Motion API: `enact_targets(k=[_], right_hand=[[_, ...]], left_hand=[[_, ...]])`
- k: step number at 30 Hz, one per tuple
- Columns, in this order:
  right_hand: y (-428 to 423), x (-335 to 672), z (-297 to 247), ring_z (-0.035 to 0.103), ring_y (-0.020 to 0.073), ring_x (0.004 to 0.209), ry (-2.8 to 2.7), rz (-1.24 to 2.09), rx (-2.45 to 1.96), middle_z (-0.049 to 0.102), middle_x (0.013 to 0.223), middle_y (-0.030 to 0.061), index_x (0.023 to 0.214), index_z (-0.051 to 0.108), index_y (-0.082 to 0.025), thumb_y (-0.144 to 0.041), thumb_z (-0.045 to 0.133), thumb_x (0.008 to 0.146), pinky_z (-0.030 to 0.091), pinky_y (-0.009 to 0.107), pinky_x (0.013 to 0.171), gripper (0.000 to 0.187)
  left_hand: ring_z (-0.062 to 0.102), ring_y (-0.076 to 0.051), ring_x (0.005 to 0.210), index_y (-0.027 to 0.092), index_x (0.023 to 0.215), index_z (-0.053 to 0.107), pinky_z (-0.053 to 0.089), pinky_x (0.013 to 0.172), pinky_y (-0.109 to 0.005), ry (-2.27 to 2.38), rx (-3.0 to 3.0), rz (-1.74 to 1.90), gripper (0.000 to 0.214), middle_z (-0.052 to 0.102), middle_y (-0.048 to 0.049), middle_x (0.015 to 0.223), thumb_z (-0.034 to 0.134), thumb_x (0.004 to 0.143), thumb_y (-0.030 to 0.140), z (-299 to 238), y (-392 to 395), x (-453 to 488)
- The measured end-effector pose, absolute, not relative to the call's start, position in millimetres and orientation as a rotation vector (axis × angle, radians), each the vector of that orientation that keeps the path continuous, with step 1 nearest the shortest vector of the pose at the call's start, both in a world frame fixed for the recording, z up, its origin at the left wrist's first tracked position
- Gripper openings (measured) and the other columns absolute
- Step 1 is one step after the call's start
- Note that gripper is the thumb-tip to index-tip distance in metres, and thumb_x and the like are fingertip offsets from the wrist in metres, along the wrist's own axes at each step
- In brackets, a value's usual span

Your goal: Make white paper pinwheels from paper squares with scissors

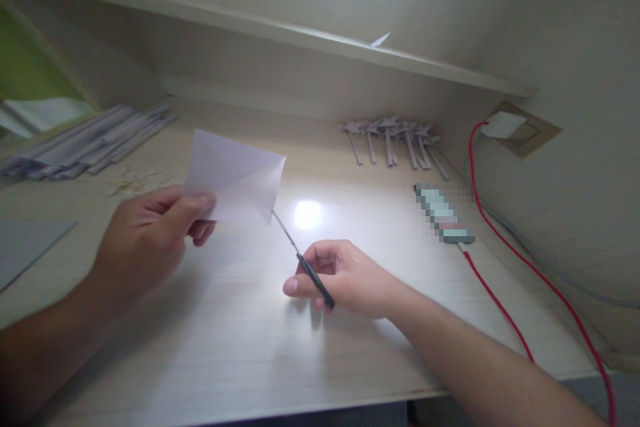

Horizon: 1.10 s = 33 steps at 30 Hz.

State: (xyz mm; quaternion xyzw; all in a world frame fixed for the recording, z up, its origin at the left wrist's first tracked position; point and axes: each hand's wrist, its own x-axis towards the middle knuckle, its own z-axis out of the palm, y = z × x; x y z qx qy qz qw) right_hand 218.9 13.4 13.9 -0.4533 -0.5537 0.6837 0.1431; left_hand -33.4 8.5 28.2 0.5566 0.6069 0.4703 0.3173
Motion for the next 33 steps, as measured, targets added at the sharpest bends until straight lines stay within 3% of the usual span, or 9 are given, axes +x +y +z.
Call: enact_targets(k=[15, 33], right_hand=[[12.8, 221.2, 6.3, 0.045, 0.0082, 0.051, -1.605, 2.007, -1.329, 0.057, 0.06, -0.0053, 0.08, 0.066, -0.016, -0.047, 0.094, 0.068, 0.029, 0.022, 0.046, 0.044], [12.6, 219.7, 9.1, 0.045, 0.0081, 0.051, -1.584, 2.02, -1.343, 0.057, 0.058, -0.0054, 0.076, 0.065, -0.016, -0.047, 0.096, 0.065, 0.029, 0.023, 0.047, 0.045]], left_hand=[[0.04, -0.015, 0.051, 0.023, 0.057, 0.051, 0.031, 0.05, -0.03, 1.641, 1.525, 1.129, 0.036, 0.043, 0.003, 0.05, 0.056, 0.087, 0.042, 27.3, 6.7, -29.5], [0.041, -0.015, 0.052, 0.023, 0.056, 0.053, 0.031, 0.049, -0.029, 1.584, 1.493, 1.093, 0.038, 0.045, 0.0025, 0.05, 0.057, 0.085, 0.047, 26.9, 6.0, -28.8]])
